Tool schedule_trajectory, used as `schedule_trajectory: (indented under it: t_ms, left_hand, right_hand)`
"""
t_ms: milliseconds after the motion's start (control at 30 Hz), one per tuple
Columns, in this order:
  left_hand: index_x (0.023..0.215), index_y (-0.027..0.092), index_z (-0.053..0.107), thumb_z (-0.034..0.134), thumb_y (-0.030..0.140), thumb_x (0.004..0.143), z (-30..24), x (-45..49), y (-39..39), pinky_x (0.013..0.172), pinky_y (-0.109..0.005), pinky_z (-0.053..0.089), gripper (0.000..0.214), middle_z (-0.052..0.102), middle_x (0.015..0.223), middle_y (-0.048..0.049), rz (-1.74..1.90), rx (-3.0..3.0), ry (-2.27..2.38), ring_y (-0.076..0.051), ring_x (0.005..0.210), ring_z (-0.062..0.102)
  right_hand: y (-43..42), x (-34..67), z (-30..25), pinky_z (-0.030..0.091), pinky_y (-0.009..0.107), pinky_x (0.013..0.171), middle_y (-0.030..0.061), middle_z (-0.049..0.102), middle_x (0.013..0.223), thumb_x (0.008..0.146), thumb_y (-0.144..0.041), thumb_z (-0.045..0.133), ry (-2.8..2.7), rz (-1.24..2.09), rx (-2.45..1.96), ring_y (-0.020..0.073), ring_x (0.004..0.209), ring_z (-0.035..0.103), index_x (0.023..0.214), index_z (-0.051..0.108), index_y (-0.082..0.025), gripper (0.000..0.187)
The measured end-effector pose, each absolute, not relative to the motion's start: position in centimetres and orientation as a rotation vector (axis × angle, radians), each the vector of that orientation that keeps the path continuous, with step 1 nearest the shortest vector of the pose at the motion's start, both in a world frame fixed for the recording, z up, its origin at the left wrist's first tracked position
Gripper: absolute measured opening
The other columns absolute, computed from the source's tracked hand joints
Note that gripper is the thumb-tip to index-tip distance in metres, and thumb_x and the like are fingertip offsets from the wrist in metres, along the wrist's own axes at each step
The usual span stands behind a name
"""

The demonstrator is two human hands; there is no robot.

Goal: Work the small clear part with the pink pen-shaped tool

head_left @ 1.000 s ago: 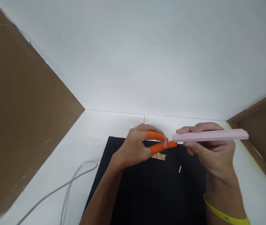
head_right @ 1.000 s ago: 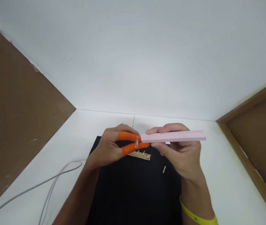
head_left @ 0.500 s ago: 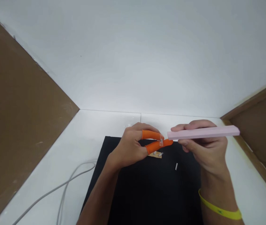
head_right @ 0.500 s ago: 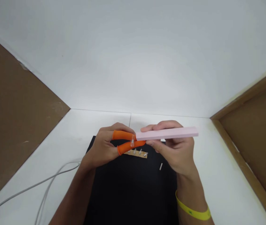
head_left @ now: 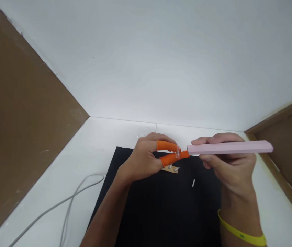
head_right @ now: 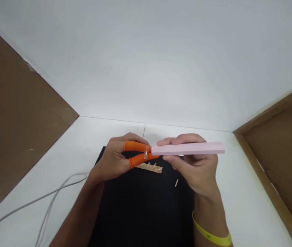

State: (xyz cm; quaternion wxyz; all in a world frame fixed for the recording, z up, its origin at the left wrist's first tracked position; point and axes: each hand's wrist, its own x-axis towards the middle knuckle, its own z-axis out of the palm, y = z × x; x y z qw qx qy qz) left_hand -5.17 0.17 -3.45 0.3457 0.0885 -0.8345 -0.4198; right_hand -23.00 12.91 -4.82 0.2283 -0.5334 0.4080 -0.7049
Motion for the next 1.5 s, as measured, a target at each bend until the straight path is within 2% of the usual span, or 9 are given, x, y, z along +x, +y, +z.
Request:
schedule_trajectory:
  t_ms: [333,533,700,767,900,1033,1233,1400,1500]
  left_hand:
    - [0.098,0.017,0.074,0.076,0.015,0.09,-3.7,-5.01,0.1,0.086,-0.019,0.054,0.009,0.07,0.104,0.0042,-1.096,0.237,-2.167,-0.006,0.094,0.065]
    - [0.1,0.018,0.072,0.077,0.015,0.089,-3.6,-5.08,0.2,0.083,-0.019,0.054,0.012,0.07,0.103,0.0056,-1.056,0.221,-2.168,-0.004,0.093,0.065]
    - [0.097,0.016,0.073,0.076,0.015,0.09,-3.59,-5.01,0.09,0.082,-0.022,0.056,0.008,0.07,0.102,0.0029,-1.078,0.218,-2.156,-0.007,0.094,0.066]
    - [0.096,0.015,0.073,0.077,0.015,0.089,-3.58,-5.07,-0.05,0.082,-0.021,0.055,0.008,0.071,0.101,0.0028,-1.073,0.226,-2.152,-0.006,0.093,0.065]
    - [0.096,0.016,0.072,0.076,0.017,0.091,-3.41,-5.24,-0.14,0.083,-0.02,0.055,0.006,0.071,0.101,0.0044,-1.028,0.232,-2.153,-0.005,0.092,0.065]
    - [0.098,0.017,0.072,0.077,0.015,0.089,-3.35,-5.16,-0.02,0.083,-0.022,0.056,0.01,0.071,0.102,0.0051,-1.059,0.226,-2.167,-0.007,0.094,0.065]
    - [0.097,0.018,0.073,0.077,0.017,0.09,-3.48,-4.99,-0.24,0.082,-0.023,0.057,0.009,0.071,0.102,0.0044,-1.075,0.243,-2.142,-0.008,0.094,0.066]
    - [0.095,0.012,0.073,0.077,0.014,0.089,-3.3,-5.04,-0.07,0.083,-0.021,0.056,0.008,0.071,0.098,-0.0001,-1.064,0.168,-2.12,-0.007,0.091,0.065]
    - [0.095,0.013,0.073,0.077,0.015,0.089,-3.13,-5.12,-0.17,0.082,-0.021,0.056,0.008,0.071,0.1,0.0021,-1.07,0.208,-2.126,-0.006,0.092,0.065]
  right_hand:
    - [12.84,-22.99,-4.9,0.05,0.018,0.051,0.0066,0.071,0.113,0.091,0.004,0.071,1.12,-1.954,-1.482,0.008,0.071,0.062,0.116,0.06,-0.016,0.034]
    - [12.65,-22.68,-4.91,0.052,0.014,0.054,0.005,0.072,0.111,0.09,0.006,0.07,1.103,-1.952,-1.443,0.0075,0.074,0.064,0.116,0.062,-0.018,0.036]
    - [12.79,-22.76,-5.08,0.042,0.024,0.04,0.0052,0.072,0.11,0.091,-0.001,0.074,1.261,-2.106,-1.378,0.0126,0.067,0.064,0.113,0.063,-0.02,0.031]
    - [12.99,-22.97,-4.79,0.049,0.02,0.046,0.0048,0.072,0.112,0.091,0.001,0.072,1.164,-2.017,-1.416,0.0103,0.069,0.064,0.116,0.063,-0.019,0.033]
    - [13.02,-22.95,-4.2,0.061,0.016,0.076,0.0051,0.071,0.115,0.092,0.007,0.065,0.984,-1.765,-1.49,0.0101,0.091,0.07,0.119,0.061,-0.019,0.037]
    - [12.62,-22.57,-4.39,0.047,0.02,0.046,0.0051,0.072,0.112,0.092,0.001,0.073,1.18,-2.014,-1.392,0.0075,0.062,0.058,0.113,0.06,-0.018,0.031]
    - [13.0,-22.76,-4.31,0.053,0.015,0.055,0.0049,0.072,0.111,0.09,0.004,0.068,1.024,-1.806,-1.473,0.0084,0.07,0.062,0.116,0.063,-0.021,0.036]
    - [12.94,-22.52,-4.59,0.044,0.024,0.041,0.0048,0.072,0.11,0.089,-0.001,0.076,1.239,-2.125,-1.291,0.0123,0.065,0.061,0.111,0.064,-0.02,0.031]
    - [12.95,-22.64,-4.41,0.047,0.019,0.046,0.0063,0.072,0.11,0.09,-0.001,0.072,1.091,-1.879,-1.409,0.011,0.066,0.061,0.115,0.065,-0.021,0.033]
